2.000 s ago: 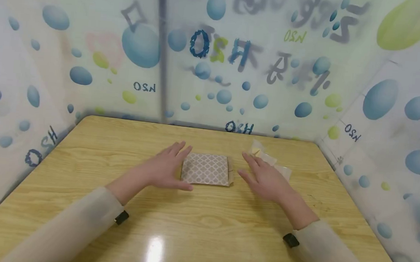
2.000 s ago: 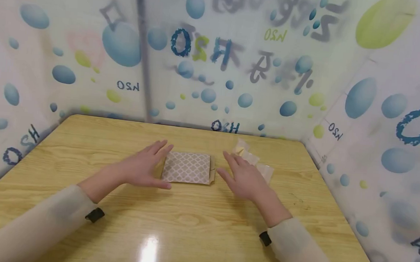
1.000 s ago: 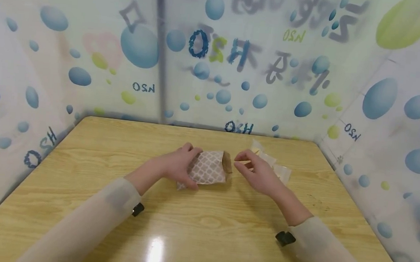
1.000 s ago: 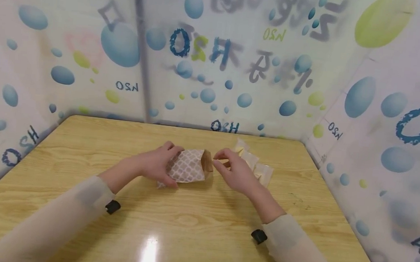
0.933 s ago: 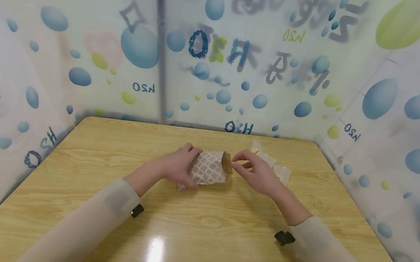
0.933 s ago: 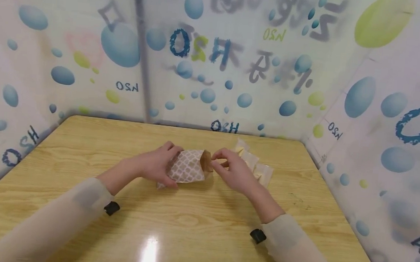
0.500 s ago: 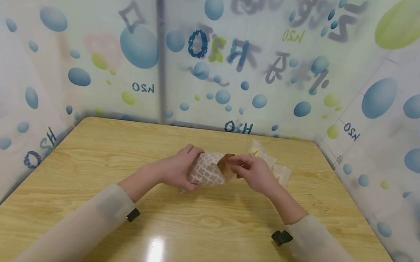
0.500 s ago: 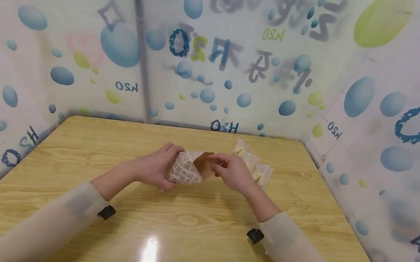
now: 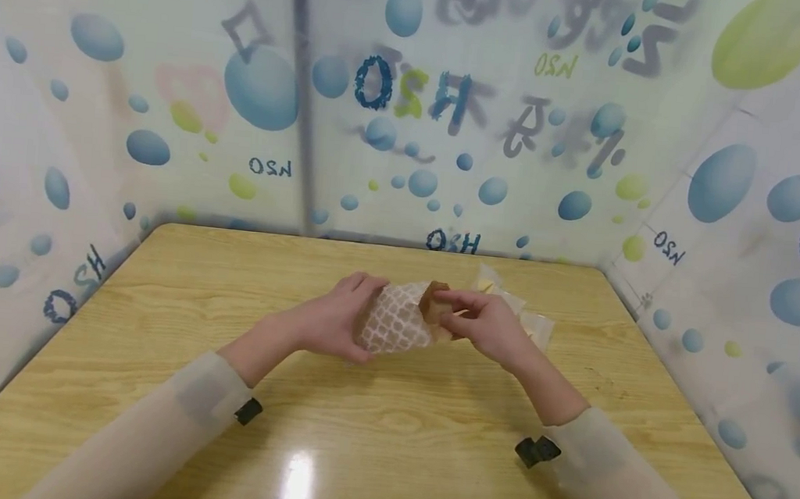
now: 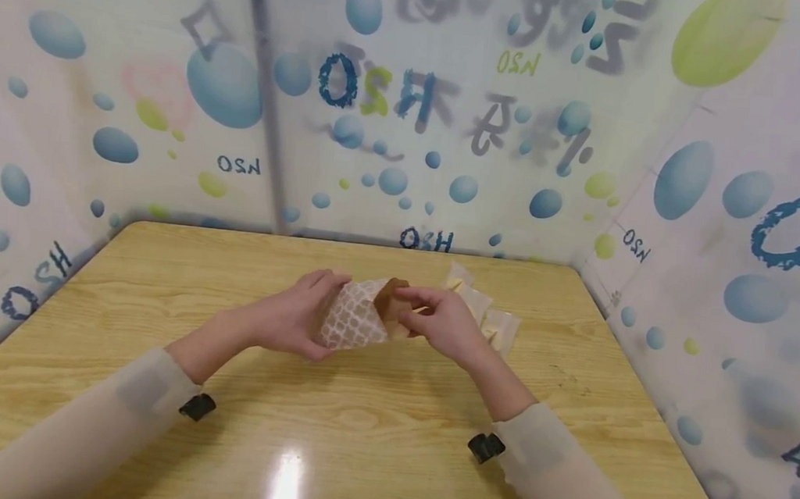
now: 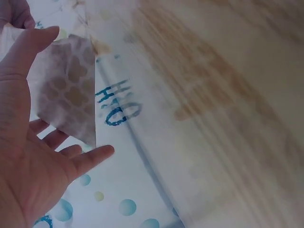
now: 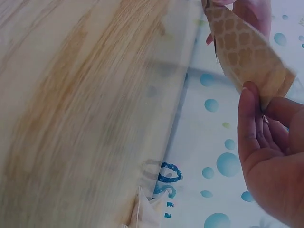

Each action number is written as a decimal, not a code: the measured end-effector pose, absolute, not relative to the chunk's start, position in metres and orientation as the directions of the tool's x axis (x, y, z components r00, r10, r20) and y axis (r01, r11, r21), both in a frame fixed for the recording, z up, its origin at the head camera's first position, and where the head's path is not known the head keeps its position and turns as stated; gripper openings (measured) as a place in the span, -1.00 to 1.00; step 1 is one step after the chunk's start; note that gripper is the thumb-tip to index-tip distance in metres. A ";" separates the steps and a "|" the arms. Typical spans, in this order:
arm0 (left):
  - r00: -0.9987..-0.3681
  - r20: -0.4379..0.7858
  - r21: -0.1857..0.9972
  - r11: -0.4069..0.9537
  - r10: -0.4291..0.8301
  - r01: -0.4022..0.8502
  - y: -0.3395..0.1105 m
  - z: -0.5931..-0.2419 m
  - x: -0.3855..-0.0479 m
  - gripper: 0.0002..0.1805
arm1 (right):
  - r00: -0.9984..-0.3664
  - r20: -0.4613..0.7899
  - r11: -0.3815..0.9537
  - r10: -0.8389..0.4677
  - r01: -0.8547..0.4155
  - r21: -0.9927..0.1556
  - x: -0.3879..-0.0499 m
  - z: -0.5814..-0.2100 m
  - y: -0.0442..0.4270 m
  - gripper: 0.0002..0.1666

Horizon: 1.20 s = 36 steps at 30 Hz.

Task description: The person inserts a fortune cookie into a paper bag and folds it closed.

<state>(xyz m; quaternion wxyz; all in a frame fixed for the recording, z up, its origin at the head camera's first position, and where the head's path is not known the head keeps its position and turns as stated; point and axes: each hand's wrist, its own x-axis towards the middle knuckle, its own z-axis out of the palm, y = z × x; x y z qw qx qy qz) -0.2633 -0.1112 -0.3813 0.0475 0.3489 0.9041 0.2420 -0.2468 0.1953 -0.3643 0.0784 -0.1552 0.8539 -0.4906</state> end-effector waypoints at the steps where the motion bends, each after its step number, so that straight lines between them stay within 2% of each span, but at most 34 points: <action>1: -0.752 0.081 0.465 0.643 0.654 0.609 -0.110 -0.382 -0.263 0.39 | -0.939 0.018 0.478 -0.343 -0.191 -0.857 -0.247 -0.364 0.195 -0.51; 5: -0.747 0.076 0.478 0.633 0.660 0.608 -0.107 -0.384 -0.262 0.51 | -0.939 0.029 0.496 -0.342 -0.206 -0.843 -0.246 -0.362 0.191 -0.50; 14: -0.752 0.148 0.552 0.578 0.642 0.602 -0.110 -0.386 -0.266 0.15 | -0.950 0.040 0.517 -0.309 -0.203 -0.832 -0.243 -0.358 0.190 -0.54; 28: -0.743 0.162 0.601 0.532 0.650 0.596 -0.120 -0.386 -0.263 0.14 | -0.926 0.010 0.454 -0.376 -0.194 -0.870 -0.243 -0.362 0.196 -0.57; 36: -0.732 0.147 0.617 0.517 0.665 0.594 -0.122 -0.384 -0.263 0.08 | -0.928 0.039 0.447 -0.370 -0.215 -0.868 -0.243 -0.362 0.199 -0.62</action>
